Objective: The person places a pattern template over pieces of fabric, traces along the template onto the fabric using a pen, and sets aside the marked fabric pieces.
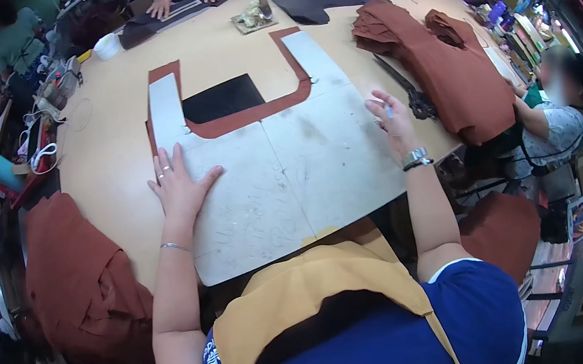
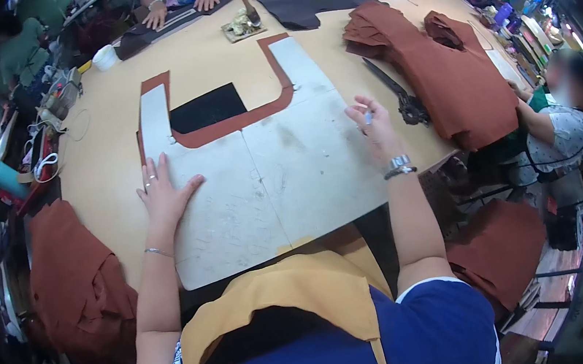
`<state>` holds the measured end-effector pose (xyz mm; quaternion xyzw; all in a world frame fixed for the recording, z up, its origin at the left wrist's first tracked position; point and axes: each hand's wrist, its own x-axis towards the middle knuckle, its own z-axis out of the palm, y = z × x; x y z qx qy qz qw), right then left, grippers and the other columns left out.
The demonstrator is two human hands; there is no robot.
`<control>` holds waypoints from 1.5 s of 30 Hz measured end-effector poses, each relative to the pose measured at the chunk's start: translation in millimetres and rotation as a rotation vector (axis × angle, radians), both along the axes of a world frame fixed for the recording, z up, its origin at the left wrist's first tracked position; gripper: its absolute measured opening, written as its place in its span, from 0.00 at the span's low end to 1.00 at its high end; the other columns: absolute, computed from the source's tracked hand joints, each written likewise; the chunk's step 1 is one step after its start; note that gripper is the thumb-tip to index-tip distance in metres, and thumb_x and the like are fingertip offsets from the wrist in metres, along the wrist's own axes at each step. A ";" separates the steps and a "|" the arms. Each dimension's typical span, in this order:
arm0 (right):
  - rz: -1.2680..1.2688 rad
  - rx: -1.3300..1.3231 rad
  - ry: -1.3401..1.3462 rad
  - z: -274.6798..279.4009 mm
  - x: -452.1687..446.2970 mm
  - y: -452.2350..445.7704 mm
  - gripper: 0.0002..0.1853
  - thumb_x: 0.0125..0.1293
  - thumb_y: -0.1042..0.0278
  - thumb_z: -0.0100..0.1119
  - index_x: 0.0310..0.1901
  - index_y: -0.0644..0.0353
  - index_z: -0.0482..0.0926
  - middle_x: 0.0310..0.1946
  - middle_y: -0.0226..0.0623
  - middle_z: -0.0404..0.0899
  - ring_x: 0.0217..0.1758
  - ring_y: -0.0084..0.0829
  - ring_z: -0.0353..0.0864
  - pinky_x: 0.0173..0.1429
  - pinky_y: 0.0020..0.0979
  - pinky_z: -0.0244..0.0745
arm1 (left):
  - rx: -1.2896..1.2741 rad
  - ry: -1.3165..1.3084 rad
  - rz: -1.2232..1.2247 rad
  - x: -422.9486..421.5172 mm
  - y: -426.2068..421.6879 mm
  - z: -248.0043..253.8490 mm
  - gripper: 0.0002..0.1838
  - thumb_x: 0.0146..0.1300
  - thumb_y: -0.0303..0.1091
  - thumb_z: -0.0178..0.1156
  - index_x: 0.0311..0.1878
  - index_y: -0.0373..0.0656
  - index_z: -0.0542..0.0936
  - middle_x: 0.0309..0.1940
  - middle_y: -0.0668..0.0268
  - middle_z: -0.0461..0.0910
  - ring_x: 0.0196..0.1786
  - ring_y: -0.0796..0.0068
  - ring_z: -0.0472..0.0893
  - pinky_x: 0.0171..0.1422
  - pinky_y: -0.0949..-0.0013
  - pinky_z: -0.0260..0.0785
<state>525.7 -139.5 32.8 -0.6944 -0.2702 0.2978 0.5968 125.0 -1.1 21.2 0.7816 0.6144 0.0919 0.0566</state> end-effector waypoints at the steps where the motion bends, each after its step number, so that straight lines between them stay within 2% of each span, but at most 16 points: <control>1: -0.004 -0.025 0.037 8.5 -2.4 -4.5 0.25 0.60 0.62 0.70 0.57 0.61 0.76 0.49 0.34 0.79 0.47 0.23 0.76 0.51 0.24 0.71 | -0.041 -0.004 0.024 -0.8 -0.2 0.7 0.60 0.47 0.76 0.61 0.75 0.44 0.55 0.76 0.46 0.49 0.79 0.54 0.46 0.74 0.31 0.38; 6: 0.324 -0.134 -0.360 9.3 4.4 -19.2 0.23 0.62 0.64 0.67 0.56 0.66 0.75 0.48 0.36 0.79 0.50 0.26 0.75 0.57 0.27 0.69 | -0.045 -0.003 0.079 -1.7 0.3 -0.5 0.60 0.52 0.79 0.52 0.77 0.44 0.50 0.77 0.48 0.48 0.80 0.55 0.45 0.75 0.32 0.36; 13: 0.120 0.052 -0.730 45.8 -10.2 -44.3 0.15 0.67 0.65 0.59 0.50 0.66 0.75 0.40 0.32 0.77 0.46 0.24 0.73 0.53 0.27 0.69 | -0.115 -0.338 0.132 -12.6 18.4 -21.8 0.49 0.66 0.71 0.39 0.77 0.42 0.48 0.77 0.50 0.46 0.80 0.54 0.44 0.77 0.34 0.31; 16: 0.004 0.162 -0.496 60.7 18.0 -62.0 0.12 0.67 0.66 0.59 0.48 0.63 0.76 0.40 0.27 0.76 0.45 0.19 0.71 0.51 0.24 0.68 | -0.046 -0.229 0.205 -12.5 19.6 -30.5 0.48 0.66 0.69 0.41 0.77 0.41 0.48 0.77 0.49 0.45 0.80 0.51 0.42 0.76 0.33 0.30; 22: -0.468 0.593 -0.106 47.8 98.9 -85.2 0.22 0.66 0.67 0.63 0.59 0.66 0.71 0.57 0.41 0.75 0.58 0.31 0.75 0.65 0.33 0.68 | -0.011 -0.085 0.367 -16.3 11.8 -18.1 0.47 0.62 0.68 0.53 0.73 0.43 0.58 0.76 0.50 0.49 0.79 0.54 0.47 0.74 0.33 0.37; 24: -0.731 0.455 -0.849 41.0 100.5 -82.7 0.24 0.67 0.69 0.62 0.61 0.67 0.69 0.60 0.43 0.73 0.62 0.34 0.73 0.68 0.36 0.66 | 0.040 -0.145 0.312 -16.6 9.7 -15.8 0.40 0.61 0.64 0.57 0.68 0.44 0.66 0.72 0.51 0.58 0.76 0.56 0.54 0.73 0.36 0.44; 26: -0.744 0.375 -1.181 32.5 98.2 -67.7 0.25 0.68 0.69 0.61 0.63 0.69 0.67 0.62 0.45 0.72 0.66 0.36 0.70 0.70 0.37 0.64 | 0.078 -0.209 0.241 -20.4 10.2 -12.6 0.32 0.60 0.59 0.61 0.60 0.46 0.75 0.66 0.54 0.68 0.71 0.58 0.63 0.70 0.41 0.53; 27: -0.636 0.377 -1.139 27.4 89.8 -56.3 0.26 0.69 0.68 0.60 0.64 0.70 0.66 0.63 0.45 0.72 0.67 0.36 0.69 0.72 0.37 0.62 | 0.172 -0.224 0.215 -17.9 8.7 -10.4 0.20 0.61 0.53 0.62 0.48 0.48 0.82 0.55 0.61 0.77 0.64 0.62 0.71 0.64 0.47 0.59; 29: -0.354 0.473 -0.991 5.0 65.0 -21.7 0.25 0.71 0.68 0.58 0.64 0.71 0.66 0.64 0.46 0.71 0.69 0.34 0.67 0.72 0.36 0.61 | 0.184 -0.248 0.214 -15.4 11.4 -12.2 0.17 0.63 0.50 0.61 0.44 0.47 0.82 0.51 0.60 0.80 0.59 0.59 0.76 0.60 0.51 0.65; 31: -0.104 0.426 -0.658 -21.3 31.7 8.7 0.23 0.69 0.70 0.59 0.63 0.69 0.69 0.62 0.44 0.72 0.67 0.33 0.69 0.73 0.35 0.60 | 0.019 -0.650 0.192 -20.4 16.8 -4.7 0.18 0.68 0.46 0.55 0.50 0.40 0.76 0.45 0.53 0.81 0.48 0.50 0.80 0.53 0.58 0.72; 32: 0.021 0.388 -0.493 -25.8 14.2 18.8 0.22 0.69 0.70 0.59 0.62 0.68 0.70 0.62 0.43 0.73 0.66 0.33 0.69 0.73 0.35 0.60 | 0.008 -0.841 0.150 -28.2 23.0 -6.7 0.19 0.72 0.45 0.52 0.52 0.36 0.72 0.47 0.53 0.81 0.50 0.56 0.80 0.56 0.60 0.71; 33: 0.073 0.318 -0.557 -27.6 -5.6 25.0 0.22 0.69 0.70 0.59 0.62 0.67 0.71 0.61 0.43 0.74 0.66 0.32 0.70 0.72 0.34 0.60 | 0.014 -1.055 0.157 -37.6 45.9 -26.8 0.20 0.73 0.43 0.50 0.54 0.34 0.72 0.50 0.54 0.79 0.53 0.65 0.77 0.60 0.62 0.68; 35: 0.183 0.177 -0.696 -32.8 -38.7 31.6 0.20 0.70 0.70 0.58 0.61 0.65 0.73 0.60 0.42 0.75 0.65 0.31 0.70 0.72 0.34 0.60 | -0.106 -1.455 0.272 -61.6 19.5 44.3 0.23 0.73 0.42 0.51 0.63 0.36 0.70 0.55 0.60 0.77 0.56 0.70 0.72 0.64 0.64 0.64; 36: 0.240 0.160 -0.703 -39.9 -44.9 34.4 0.20 0.70 0.69 0.58 0.61 0.64 0.73 0.59 0.40 0.75 0.64 0.29 0.71 0.70 0.32 0.63 | -0.119 -1.497 0.438 -87.8 20.0 63.4 0.24 0.71 0.45 0.53 0.61 0.37 0.72 0.55 0.63 0.77 0.55 0.71 0.73 0.65 0.65 0.62; 38: 0.362 0.136 -0.620 -52.4 -49.8 35.1 0.20 0.70 0.68 0.59 0.61 0.65 0.73 0.59 0.40 0.75 0.63 0.29 0.73 0.67 0.31 0.66 | 0.002 -1.457 0.534 -147.7 -18.7 126.2 0.31 0.69 0.57 0.50 0.59 0.37 0.75 0.55 0.51 0.78 0.58 0.60 0.76 0.65 0.58 0.66; 45: 0.467 0.104 -0.504 -70.9 -33.9 42.5 0.21 0.70 0.66 0.59 0.60 0.69 0.72 0.59 0.44 0.74 0.63 0.34 0.73 0.67 0.31 0.67 | 0.424 -1.504 0.794 -436.4 -185.5 175.9 0.31 0.68 0.56 0.52 0.60 0.38 0.75 0.57 0.54 0.78 0.56 0.59 0.79 0.63 0.57 0.70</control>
